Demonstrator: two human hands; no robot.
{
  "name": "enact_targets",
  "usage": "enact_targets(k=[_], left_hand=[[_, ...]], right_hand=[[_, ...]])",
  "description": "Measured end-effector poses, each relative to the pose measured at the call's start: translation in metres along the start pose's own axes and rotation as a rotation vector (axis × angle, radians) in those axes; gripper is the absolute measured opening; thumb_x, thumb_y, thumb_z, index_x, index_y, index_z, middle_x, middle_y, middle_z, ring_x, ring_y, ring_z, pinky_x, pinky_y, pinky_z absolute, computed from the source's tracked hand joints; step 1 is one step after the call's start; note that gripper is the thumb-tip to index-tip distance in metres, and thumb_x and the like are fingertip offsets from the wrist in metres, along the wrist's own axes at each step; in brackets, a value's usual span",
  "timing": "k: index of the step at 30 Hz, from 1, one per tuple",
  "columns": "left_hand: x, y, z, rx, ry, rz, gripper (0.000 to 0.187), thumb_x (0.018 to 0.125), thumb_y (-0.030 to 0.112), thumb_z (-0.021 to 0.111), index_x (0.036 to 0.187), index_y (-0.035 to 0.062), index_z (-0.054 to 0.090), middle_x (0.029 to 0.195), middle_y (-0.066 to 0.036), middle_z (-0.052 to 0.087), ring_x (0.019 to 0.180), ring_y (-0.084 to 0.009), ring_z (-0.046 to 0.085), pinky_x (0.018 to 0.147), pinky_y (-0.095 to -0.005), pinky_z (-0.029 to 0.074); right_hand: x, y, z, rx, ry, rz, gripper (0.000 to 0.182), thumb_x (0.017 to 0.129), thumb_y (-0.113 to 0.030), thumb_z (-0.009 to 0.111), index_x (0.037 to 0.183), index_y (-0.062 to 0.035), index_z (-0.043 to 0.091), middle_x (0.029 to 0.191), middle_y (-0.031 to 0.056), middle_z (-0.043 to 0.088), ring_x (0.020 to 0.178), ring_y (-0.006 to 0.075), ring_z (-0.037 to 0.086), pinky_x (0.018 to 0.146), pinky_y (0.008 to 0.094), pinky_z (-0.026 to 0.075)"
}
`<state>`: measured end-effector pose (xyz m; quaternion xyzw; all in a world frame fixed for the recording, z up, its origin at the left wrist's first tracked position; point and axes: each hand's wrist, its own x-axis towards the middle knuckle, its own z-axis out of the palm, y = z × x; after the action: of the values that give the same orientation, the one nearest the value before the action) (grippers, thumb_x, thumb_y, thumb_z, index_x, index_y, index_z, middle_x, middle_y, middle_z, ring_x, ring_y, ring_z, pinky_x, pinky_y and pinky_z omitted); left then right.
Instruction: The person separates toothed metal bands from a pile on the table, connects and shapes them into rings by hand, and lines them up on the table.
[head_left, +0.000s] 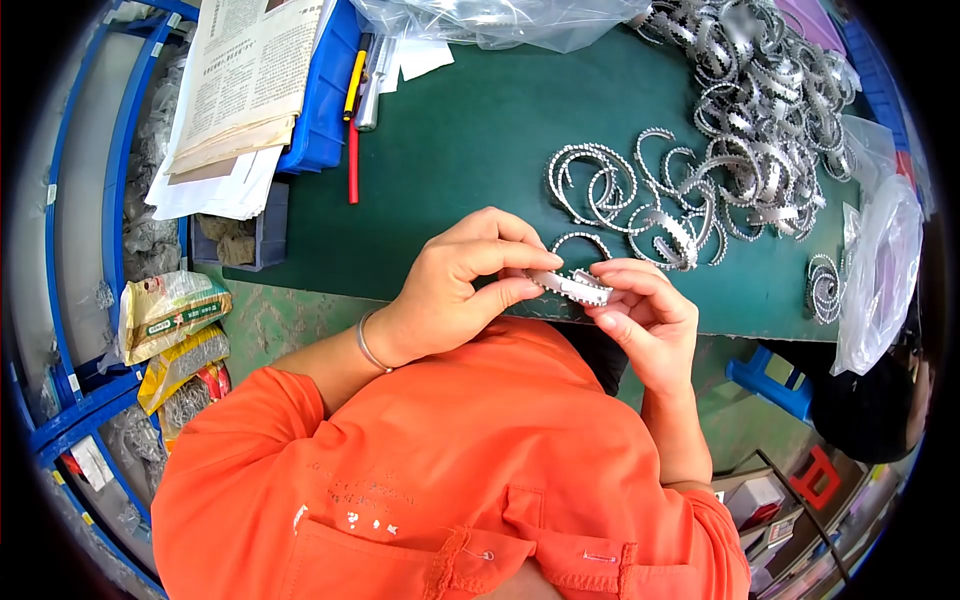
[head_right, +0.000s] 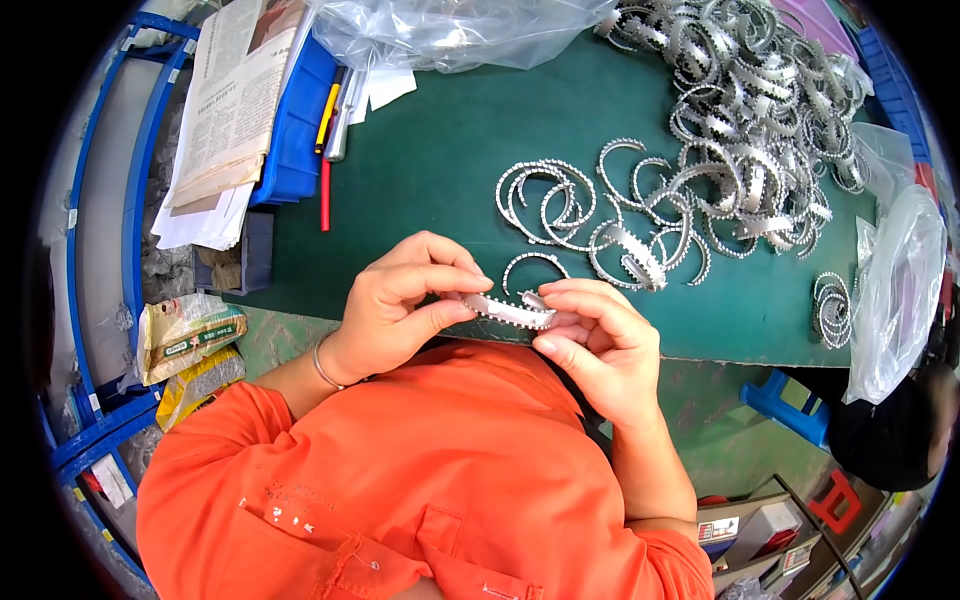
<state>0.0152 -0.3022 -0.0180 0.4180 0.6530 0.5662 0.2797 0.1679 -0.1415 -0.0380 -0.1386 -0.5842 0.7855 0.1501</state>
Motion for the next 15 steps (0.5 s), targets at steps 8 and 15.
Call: enact_targets(k=[8, 15], left_hand=[[-0.0006, 0.0022, -0.0033, 0.012, -0.079, 0.009, 0.029, 0.072, -0.008, 0.065, 0.099, 0.0029, 0.064, 0.098, -0.007, 0.054, 0.080, -0.0128, 0.053, 0.067, -0.0222, 0.046], [0.0014, 0.0038, 0.0012, -0.119, -0.087, -0.117, 0.037, 0.072, -0.005, 0.069, 0.107, 0.0020, 0.060, 0.111, -0.008, 0.047, 0.082, -0.0103, 0.052, 0.067, -0.0215, 0.047]], right_hand=[[-0.0010, 0.0055, -0.0053, -0.048, -0.059, 0.008, 0.016, 0.078, 0.006, 0.063, 0.094, 0.0068, 0.061, 0.107, 0.0168, 0.055, 0.088, 0.0158, 0.059, 0.073, 0.0247, 0.050], [0.0010, 0.0011, -0.0042, -0.407, -0.122, -0.164, 0.012, 0.072, 0.002, 0.069, 0.084, 0.0021, 0.063, 0.106, 0.0171, 0.056, 0.081, 0.0164, 0.061, 0.070, 0.0261, 0.049]])
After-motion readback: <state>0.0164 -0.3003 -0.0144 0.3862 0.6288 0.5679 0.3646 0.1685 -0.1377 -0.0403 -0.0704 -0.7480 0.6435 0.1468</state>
